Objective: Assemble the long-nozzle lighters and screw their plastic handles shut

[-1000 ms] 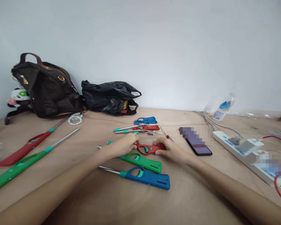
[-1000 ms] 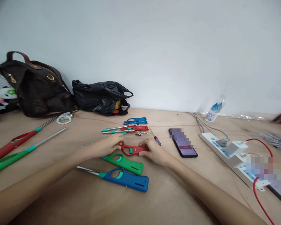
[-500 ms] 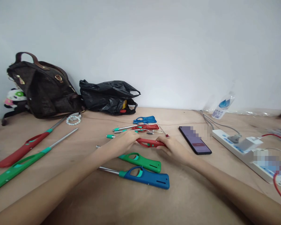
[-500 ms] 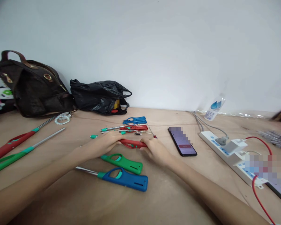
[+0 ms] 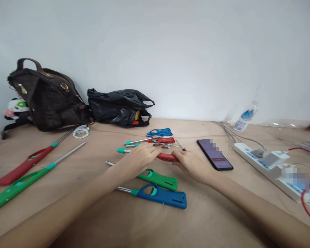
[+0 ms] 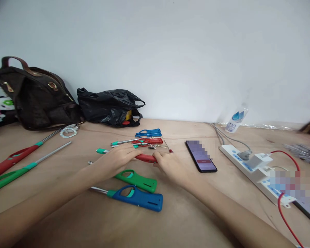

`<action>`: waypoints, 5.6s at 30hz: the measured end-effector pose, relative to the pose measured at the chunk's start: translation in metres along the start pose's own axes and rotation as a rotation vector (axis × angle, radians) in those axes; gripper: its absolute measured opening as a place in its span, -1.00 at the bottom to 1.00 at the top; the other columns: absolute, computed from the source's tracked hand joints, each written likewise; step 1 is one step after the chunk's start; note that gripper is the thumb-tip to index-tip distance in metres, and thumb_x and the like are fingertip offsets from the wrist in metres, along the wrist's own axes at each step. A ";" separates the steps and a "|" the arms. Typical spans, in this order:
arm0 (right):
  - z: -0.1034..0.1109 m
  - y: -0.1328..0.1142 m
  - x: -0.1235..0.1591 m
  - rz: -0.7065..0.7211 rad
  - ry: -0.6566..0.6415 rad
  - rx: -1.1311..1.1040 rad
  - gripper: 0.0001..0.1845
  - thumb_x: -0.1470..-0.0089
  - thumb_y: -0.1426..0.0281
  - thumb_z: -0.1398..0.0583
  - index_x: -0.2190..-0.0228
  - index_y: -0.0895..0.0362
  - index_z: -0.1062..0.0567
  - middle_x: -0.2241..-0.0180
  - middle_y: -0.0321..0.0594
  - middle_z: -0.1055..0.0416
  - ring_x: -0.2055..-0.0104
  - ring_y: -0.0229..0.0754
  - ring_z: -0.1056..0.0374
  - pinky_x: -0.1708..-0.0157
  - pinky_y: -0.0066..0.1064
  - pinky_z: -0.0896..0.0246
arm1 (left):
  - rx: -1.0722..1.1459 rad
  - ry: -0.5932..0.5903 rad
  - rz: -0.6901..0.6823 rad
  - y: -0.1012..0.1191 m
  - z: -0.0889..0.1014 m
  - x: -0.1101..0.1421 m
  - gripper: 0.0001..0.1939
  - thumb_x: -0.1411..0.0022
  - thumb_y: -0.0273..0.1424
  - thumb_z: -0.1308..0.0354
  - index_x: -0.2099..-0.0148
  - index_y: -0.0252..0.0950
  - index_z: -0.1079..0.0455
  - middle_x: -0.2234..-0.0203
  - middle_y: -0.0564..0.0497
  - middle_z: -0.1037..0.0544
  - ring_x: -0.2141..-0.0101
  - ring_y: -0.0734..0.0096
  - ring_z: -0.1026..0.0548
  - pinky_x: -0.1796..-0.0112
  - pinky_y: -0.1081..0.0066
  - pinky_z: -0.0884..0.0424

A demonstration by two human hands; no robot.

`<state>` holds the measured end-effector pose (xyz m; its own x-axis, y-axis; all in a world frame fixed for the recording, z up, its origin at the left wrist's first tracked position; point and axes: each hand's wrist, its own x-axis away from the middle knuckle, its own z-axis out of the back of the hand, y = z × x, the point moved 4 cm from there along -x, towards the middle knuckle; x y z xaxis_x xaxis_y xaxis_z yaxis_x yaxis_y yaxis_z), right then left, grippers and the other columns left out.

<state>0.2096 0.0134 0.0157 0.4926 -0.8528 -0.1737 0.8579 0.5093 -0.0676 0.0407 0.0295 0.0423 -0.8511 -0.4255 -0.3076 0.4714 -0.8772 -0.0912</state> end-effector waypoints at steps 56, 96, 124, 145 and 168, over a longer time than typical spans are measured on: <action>0.002 0.009 -0.002 -0.123 0.030 0.245 -0.86 -0.22 0.38 -0.10 0.33 0.19 -0.38 0.45 -0.07 -0.51 0.45 -0.08 -0.41 0.53 -0.39 0.21 | 0.006 -0.228 0.222 -0.070 0.029 0.011 -0.77 -0.31 -0.39 -0.01 0.04 -0.25 -0.42 0.16 -0.06 -0.55 0.16 0.17 -0.48 0.17 0.34 -0.30; -0.008 -0.032 0.005 0.061 0.125 0.271 -0.86 -0.14 0.60 -0.09 0.41 0.16 -0.28 0.49 -0.16 -0.46 0.47 -0.15 -0.36 0.49 -0.36 0.16 | -0.120 -0.098 0.016 0.025 -0.007 -0.003 -0.83 -0.20 -0.63 0.02 0.39 -0.30 -0.24 0.58 0.02 -0.41 0.54 0.24 -0.40 0.43 0.32 -0.15; 0.009 0.053 -0.001 -0.131 -0.038 -0.335 -0.83 -0.09 0.51 -0.10 0.34 0.14 -0.51 0.33 -0.22 -0.51 0.33 -0.22 -0.38 0.33 -0.43 -0.17 | 0.281 -0.060 -0.093 0.000 -0.038 -0.001 -0.70 -0.30 -0.59 0.06 0.05 -0.28 -0.43 0.12 -0.04 -0.51 0.11 0.32 -0.46 0.15 0.38 -0.36; -0.006 0.087 0.020 -0.174 -0.573 -0.300 -0.89 0.23 0.58 -0.15 0.62 0.15 -0.43 0.58 -0.31 -0.37 0.54 -0.25 -0.24 0.55 -0.45 0.02 | 0.167 -0.021 -0.031 0.009 -0.036 -0.004 -0.87 -0.30 -0.49 -0.05 0.30 -0.32 -0.40 0.34 0.01 -0.43 0.33 0.38 -0.41 0.35 0.43 -0.26; -0.035 0.044 -0.007 -0.117 -0.124 -1.019 -0.77 -0.01 0.26 -0.22 0.48 0.18 -0.40 0.62 -0.40 -0.21 0.57 -0.35 -0.07 0.56 -0.49 0.08 | 0.549 0.090 0.207 0.000 -0.052 -0.010 -0.89 -0.08 -0.55 -0.16 0.43 -0.31 -0.28 0.43 0.05 -0.50 0.34 0.34 -0.44 0.31 0.42 -0.26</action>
<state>0.2382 0.0459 -0.0206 0.4753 -0.8797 -0.0135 0.3990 0.2291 -0.8879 0.0616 0.0454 -0.0040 -0.7203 -0.6002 -0.3477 0.4163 -0.7750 0.4754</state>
